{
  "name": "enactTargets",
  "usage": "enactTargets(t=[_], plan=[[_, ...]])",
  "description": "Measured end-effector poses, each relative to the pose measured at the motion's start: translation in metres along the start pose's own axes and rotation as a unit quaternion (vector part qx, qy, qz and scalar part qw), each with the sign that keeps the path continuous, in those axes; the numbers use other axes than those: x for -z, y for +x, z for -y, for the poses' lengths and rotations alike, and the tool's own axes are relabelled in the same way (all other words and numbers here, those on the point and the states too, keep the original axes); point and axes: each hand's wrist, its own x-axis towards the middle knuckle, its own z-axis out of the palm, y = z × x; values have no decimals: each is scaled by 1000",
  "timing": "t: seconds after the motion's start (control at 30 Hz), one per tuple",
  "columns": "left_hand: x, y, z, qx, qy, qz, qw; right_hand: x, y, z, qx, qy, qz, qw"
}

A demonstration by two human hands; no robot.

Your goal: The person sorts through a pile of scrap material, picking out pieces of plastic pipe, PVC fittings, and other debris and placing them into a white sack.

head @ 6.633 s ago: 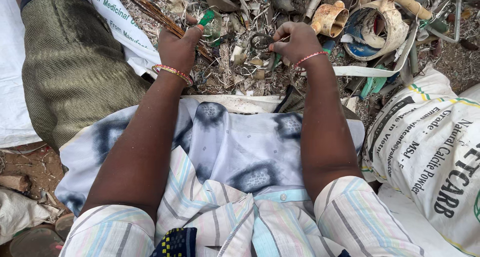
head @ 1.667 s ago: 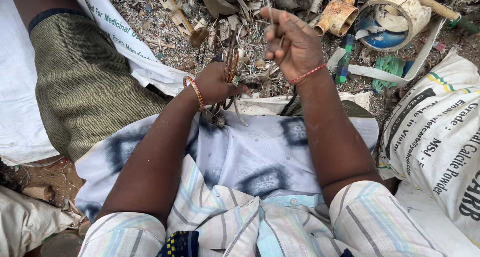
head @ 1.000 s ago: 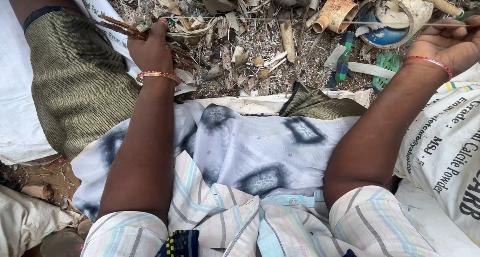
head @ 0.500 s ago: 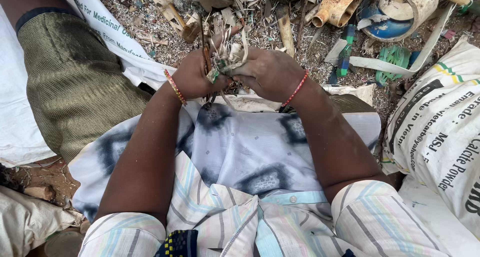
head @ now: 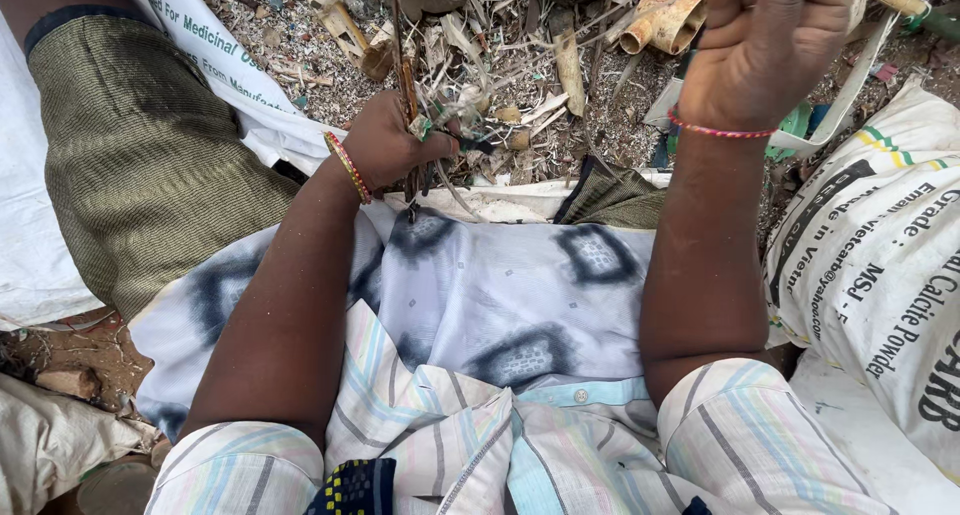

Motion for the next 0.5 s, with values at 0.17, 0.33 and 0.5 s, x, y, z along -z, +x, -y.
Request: enactTargets(t=[0.17, 0.33, 0.5], plan=[[2, 6, 10, -37, -140, -155, 977, 47, 14, -9, -17, -67, -98, 993], [0, -1, 0, -153, -47, -141, 977, -25, -33, -46, -105, -396, 202, 889], [-5, -5, -7, -213, 32, 47, 975, -86, -72, -62, -3, -467, 433, 771]])
